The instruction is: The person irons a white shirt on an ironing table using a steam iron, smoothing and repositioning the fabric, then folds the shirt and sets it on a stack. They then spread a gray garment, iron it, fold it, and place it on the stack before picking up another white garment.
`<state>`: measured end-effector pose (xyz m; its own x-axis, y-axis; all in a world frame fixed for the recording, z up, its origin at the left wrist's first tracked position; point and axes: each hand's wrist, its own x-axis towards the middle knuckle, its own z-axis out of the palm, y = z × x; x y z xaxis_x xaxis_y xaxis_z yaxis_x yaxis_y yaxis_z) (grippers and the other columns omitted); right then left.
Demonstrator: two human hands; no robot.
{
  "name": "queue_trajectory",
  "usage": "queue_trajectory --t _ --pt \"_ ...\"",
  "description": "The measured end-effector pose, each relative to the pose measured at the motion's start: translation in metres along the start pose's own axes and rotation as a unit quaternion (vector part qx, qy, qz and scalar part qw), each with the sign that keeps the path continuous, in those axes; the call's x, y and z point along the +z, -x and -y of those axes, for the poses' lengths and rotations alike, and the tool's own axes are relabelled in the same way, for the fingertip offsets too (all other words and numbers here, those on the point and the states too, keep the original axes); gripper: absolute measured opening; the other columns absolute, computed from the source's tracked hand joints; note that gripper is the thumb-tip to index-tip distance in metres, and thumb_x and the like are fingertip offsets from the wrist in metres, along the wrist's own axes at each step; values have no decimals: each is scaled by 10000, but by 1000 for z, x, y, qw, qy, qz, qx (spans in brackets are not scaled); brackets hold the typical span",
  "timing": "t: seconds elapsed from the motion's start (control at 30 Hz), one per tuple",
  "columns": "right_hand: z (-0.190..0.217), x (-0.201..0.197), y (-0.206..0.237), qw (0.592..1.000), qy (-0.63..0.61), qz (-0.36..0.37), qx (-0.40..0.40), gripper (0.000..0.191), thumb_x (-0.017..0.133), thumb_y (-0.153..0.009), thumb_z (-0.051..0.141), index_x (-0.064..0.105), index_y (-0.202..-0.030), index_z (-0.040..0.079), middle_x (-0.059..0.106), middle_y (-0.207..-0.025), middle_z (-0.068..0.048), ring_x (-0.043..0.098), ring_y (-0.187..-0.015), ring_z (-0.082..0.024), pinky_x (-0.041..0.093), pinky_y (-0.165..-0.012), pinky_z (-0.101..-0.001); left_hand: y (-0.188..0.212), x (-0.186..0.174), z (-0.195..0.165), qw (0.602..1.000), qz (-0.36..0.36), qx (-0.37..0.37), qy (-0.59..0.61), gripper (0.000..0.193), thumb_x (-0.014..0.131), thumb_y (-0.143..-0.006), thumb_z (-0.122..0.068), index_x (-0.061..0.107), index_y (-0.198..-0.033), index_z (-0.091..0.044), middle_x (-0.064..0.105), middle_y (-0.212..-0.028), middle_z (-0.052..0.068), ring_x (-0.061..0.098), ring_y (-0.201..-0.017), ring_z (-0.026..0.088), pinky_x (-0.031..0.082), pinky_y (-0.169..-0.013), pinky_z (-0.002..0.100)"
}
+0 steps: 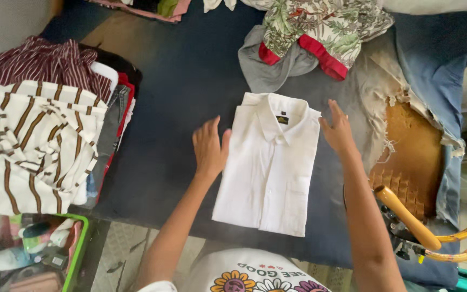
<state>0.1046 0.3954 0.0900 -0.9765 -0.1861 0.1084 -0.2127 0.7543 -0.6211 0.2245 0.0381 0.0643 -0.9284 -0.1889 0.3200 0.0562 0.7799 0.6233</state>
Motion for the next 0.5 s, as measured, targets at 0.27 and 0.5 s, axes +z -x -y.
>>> queue_trajectory --t 0.27,0.5 --pt "18 5 -42 967 2 226 122 584 843 -785 380 726 -1210 -2 756 -1031 -145 686 -903 -236 537 -802 -416 160 -70 -53 973 117 -188 -62 271 808 -813 -257 709 -969 -57 704 -995 145 622 -969 352 482 -845 449" --pt "96 -30 -53 970 51 238 10 545 872 -776 262 680 -1210 -7 711 -928 -154 653 -794 -226 512 -679 -408 157 -99 -55 928 28 -246 277 252 837 -818 -129 700 -972 15 752 -838 124 714 -760 194 562 -692 309"
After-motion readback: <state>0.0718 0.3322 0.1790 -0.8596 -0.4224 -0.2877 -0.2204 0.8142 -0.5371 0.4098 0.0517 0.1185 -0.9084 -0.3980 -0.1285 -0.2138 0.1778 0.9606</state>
